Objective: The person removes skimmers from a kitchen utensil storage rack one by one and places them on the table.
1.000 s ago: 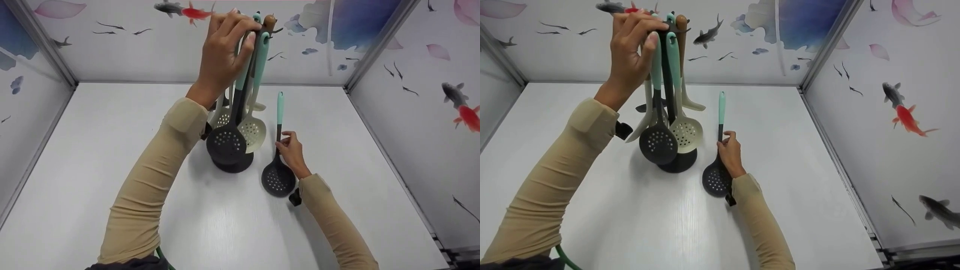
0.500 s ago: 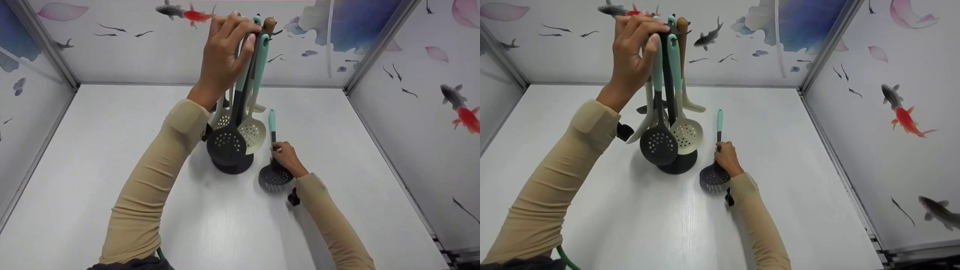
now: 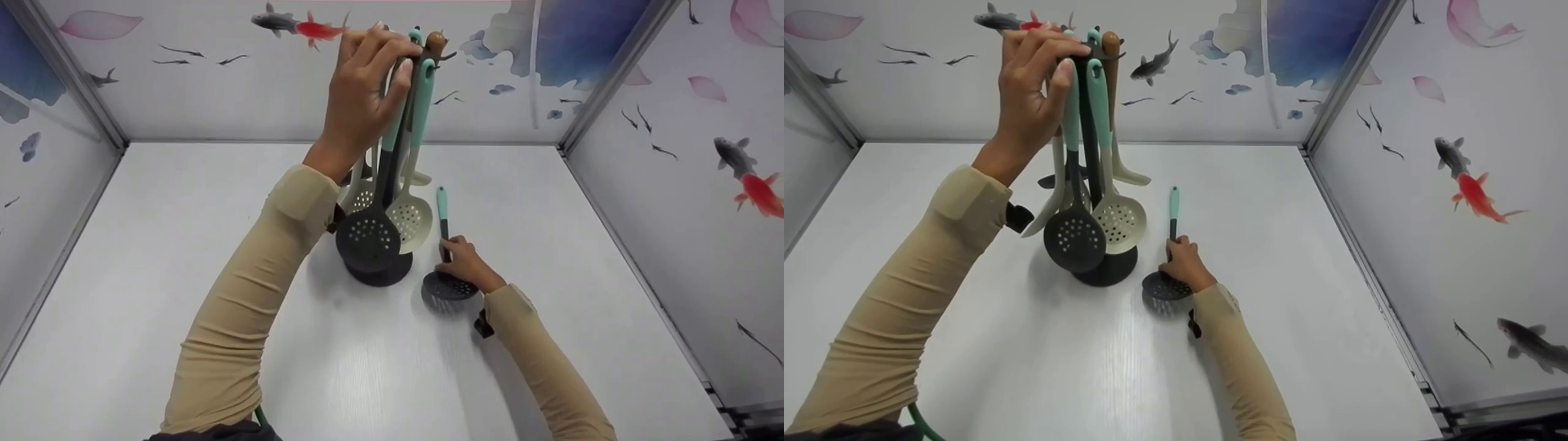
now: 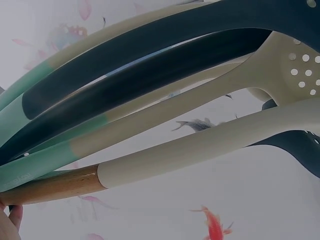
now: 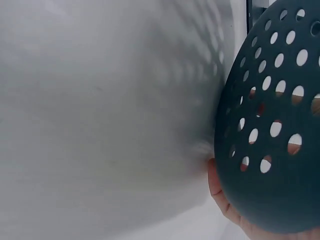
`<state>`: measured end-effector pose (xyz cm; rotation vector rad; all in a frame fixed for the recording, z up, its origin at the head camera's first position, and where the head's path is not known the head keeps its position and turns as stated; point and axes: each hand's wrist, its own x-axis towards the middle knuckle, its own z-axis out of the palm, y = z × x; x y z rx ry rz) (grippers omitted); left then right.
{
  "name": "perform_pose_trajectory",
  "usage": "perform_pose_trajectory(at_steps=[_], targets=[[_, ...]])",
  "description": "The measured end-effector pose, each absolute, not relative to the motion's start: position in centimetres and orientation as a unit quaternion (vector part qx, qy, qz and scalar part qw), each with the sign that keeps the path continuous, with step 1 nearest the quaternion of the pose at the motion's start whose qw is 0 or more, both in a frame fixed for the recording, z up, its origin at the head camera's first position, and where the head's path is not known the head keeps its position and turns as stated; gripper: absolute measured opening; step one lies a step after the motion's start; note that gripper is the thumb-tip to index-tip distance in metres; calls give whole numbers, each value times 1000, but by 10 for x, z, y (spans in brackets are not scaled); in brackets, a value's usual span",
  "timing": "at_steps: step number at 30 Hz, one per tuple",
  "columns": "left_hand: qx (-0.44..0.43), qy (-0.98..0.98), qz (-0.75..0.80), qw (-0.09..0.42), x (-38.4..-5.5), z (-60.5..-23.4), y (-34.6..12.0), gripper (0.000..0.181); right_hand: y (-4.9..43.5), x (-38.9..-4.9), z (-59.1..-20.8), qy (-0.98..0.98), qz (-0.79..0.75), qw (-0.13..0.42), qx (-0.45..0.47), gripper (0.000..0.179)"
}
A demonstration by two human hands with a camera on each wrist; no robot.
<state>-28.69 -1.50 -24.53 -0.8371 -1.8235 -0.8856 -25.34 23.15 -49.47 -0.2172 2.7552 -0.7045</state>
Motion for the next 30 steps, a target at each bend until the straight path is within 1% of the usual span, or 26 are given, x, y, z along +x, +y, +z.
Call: perform_pose_trajectory(at_steps=[7,15,18,20,23,26,30], targets=[[-336,-744,-354,456,-287,-246,-16,28,231,-255,-495,952,-247,159,-82,67],[-335,-745,-356,454,-287,-248,-17,28,230,-259,-490,953,-227,193,-50,62],[-334,-747,-355,452,-286,-247,-16,28,230,-261,-481,953,-232,188,-49,60],[-335,-747,-355,452,-287,-247,-16,28,230,-261,-472,953,-246,171,-50,58],[-335,-747,-355,452,-287,-246,-16,28,227,-260,-455,951,-278,124,-59,55],[-337,-744,-357,453,-287,-247,-16,28,220,-256,-434,940,-327,58,-72,52],[-340,-742,-356,455,-287,-246,-15,28,205,-247,-404,905,-412,-44,-95,46]])
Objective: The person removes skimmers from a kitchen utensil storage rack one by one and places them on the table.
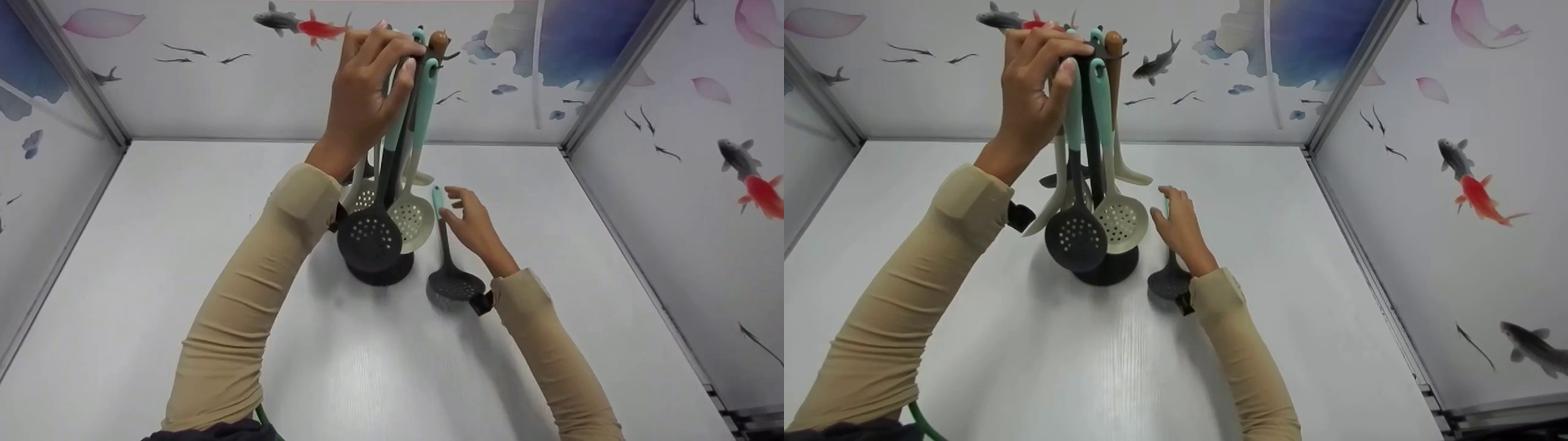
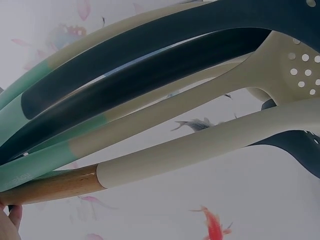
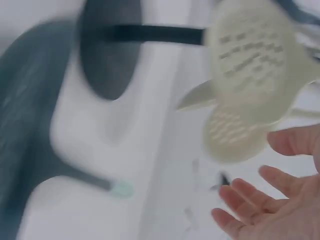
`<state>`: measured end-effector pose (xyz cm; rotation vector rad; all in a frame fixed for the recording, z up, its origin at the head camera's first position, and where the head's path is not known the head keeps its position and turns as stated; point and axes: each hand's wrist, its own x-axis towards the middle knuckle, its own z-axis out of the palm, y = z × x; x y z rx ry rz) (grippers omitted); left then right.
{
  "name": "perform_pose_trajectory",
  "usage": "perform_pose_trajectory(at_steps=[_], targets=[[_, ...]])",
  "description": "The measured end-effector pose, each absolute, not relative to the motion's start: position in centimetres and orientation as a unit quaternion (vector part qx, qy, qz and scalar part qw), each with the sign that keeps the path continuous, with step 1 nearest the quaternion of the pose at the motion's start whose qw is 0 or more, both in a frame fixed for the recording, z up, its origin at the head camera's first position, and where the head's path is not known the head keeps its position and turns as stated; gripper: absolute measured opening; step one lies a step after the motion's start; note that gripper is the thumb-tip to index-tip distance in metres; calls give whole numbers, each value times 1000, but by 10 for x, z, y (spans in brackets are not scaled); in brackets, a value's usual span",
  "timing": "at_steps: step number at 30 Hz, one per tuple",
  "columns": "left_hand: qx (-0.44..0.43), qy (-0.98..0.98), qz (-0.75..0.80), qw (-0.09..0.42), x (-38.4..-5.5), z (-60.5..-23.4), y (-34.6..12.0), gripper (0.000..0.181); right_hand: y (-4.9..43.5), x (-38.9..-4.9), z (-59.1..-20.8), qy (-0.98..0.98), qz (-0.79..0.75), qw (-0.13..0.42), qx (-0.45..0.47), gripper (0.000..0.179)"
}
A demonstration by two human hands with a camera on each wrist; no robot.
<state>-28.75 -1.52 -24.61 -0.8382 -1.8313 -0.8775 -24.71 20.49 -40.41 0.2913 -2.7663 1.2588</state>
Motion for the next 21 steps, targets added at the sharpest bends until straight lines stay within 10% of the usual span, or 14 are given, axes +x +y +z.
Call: perform_pose_trajectory(at_steps=[21], targets=[[-336,-750,-349,450,-287,-245,-16,28,152,-222,-369,-800,547,134,206,36]])
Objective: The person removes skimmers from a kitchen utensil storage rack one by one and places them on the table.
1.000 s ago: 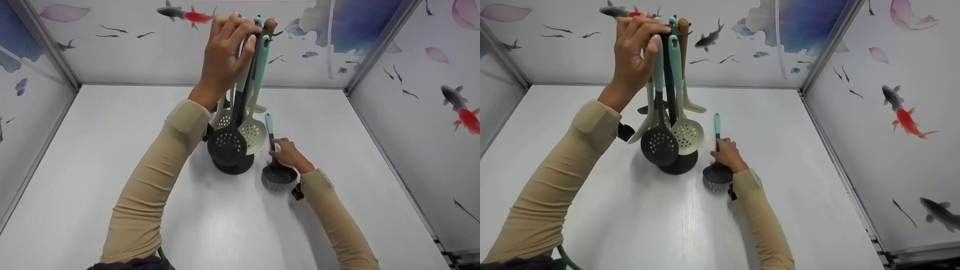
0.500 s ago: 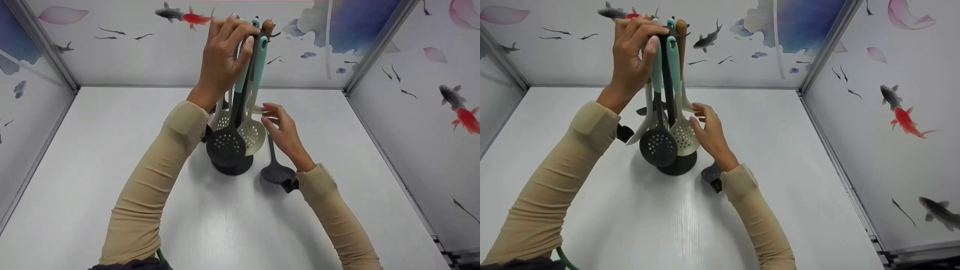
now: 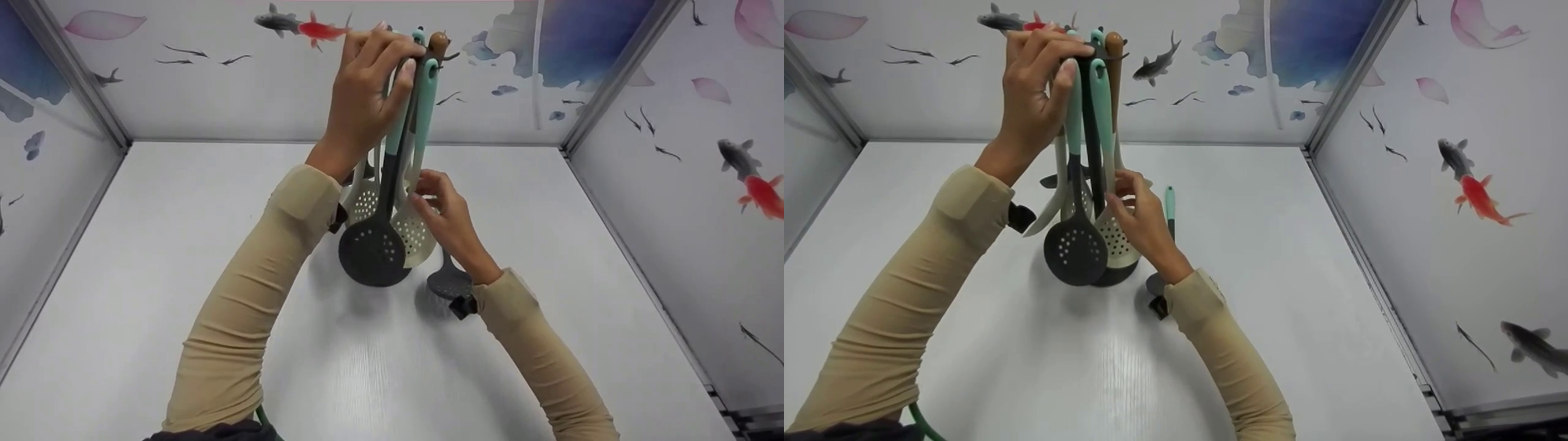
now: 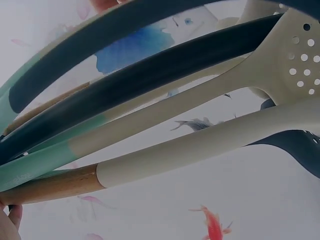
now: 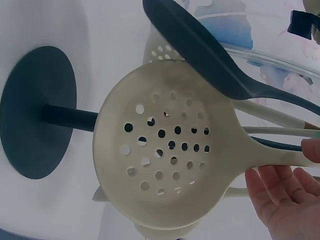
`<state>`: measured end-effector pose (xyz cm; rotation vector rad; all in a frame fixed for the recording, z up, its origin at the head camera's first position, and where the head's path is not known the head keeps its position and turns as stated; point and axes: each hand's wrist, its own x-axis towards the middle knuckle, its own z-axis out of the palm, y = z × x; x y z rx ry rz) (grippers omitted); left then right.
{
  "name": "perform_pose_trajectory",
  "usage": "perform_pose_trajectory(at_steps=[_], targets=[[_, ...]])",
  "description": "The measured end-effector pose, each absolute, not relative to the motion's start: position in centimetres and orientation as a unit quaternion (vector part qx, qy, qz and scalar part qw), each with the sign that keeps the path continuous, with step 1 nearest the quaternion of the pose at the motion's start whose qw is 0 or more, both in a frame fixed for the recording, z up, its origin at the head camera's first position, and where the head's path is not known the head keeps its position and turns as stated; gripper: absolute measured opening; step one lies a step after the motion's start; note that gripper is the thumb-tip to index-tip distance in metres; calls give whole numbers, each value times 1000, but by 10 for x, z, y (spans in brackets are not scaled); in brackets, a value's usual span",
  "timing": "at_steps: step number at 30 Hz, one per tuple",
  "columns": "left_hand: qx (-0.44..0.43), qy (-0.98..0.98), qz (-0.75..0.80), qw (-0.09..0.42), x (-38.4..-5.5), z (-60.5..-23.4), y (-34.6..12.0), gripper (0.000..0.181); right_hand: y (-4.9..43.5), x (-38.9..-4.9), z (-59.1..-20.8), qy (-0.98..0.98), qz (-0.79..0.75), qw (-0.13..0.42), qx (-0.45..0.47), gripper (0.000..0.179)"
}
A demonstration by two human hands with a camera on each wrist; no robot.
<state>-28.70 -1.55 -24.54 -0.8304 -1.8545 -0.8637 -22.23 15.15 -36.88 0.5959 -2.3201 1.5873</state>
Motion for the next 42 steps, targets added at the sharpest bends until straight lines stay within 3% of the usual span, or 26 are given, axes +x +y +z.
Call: perform_pose_trajectory(at_steps=[21,42], targets=[[-334,-759,-333,448,-287,-246,-16,29,156,-219,-368,-823,465,276,176,19],[-328,-773,-329,432,-283,-244,-18,31,154,-217,-363,-815,457,310,176,15]])
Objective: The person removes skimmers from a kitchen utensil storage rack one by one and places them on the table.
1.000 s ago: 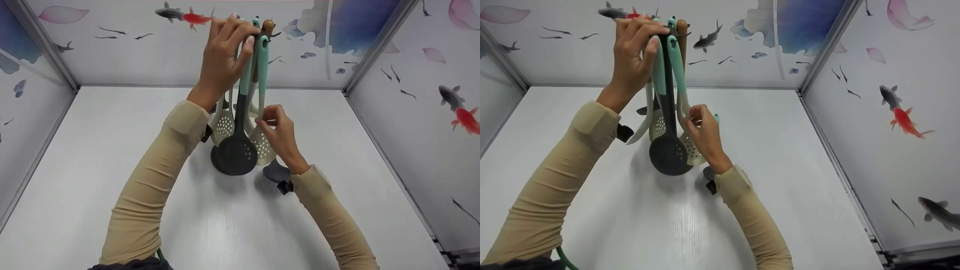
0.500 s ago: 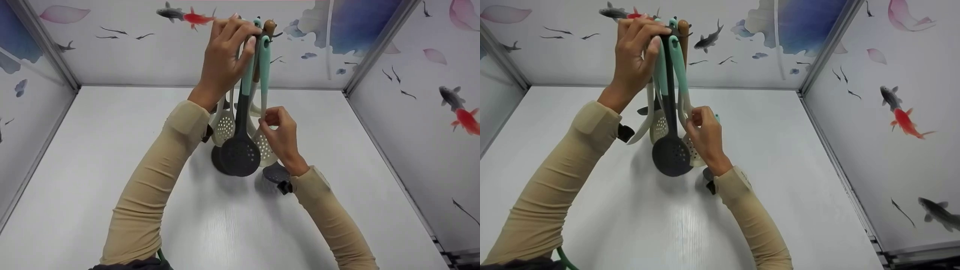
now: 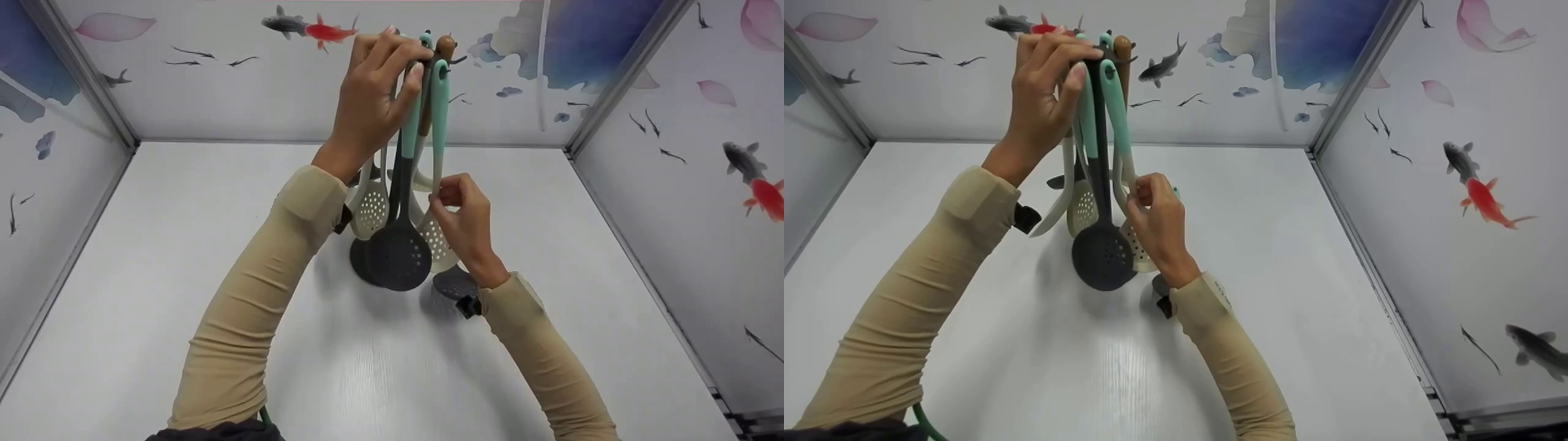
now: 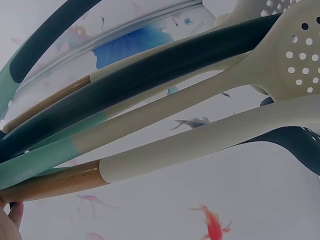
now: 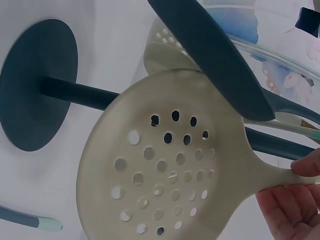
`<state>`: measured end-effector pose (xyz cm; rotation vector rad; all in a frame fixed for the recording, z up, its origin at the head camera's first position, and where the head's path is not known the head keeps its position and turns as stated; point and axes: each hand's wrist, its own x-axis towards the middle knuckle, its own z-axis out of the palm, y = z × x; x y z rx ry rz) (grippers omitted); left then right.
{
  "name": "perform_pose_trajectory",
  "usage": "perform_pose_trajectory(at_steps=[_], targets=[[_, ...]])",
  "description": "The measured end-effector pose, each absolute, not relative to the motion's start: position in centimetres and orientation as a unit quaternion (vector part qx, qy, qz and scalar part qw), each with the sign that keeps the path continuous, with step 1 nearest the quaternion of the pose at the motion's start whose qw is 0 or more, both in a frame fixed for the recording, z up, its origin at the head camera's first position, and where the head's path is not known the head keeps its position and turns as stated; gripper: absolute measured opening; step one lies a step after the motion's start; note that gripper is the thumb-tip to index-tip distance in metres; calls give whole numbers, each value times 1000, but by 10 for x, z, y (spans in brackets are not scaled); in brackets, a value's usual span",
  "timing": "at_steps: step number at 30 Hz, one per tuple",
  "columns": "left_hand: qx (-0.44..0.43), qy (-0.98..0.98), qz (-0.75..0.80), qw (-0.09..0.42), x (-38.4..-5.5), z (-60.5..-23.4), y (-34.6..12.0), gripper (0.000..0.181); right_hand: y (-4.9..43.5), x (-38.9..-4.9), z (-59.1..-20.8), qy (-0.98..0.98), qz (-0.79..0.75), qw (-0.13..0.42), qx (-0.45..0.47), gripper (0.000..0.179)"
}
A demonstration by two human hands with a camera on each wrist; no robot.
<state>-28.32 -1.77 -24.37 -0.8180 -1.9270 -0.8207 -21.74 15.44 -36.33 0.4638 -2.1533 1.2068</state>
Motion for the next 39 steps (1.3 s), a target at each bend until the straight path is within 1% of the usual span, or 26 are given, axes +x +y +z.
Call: perform_pose_trajectory(at_steps=[9,16,24,29,39], targets=[[-335,-768,-331,433,-284,-248,-16,30,160,-216,-365,-809,466,314,170,14],[-337,-772,-329,427,-283,-247,-15,31,165,-212,-363,-796,479,328,172,14],[-330,-782,-327,416,-282,-246,-16,32,182,-209,-361,-797,481,332,151,15],[-330,-773,-337,424,-282,-246,-19,31,198,-209,-367,-804,485,320,125,15],[-338,-764,-339,433,-282,-244,-21,30,231,-217,-389,-823,491,283,33,20]])
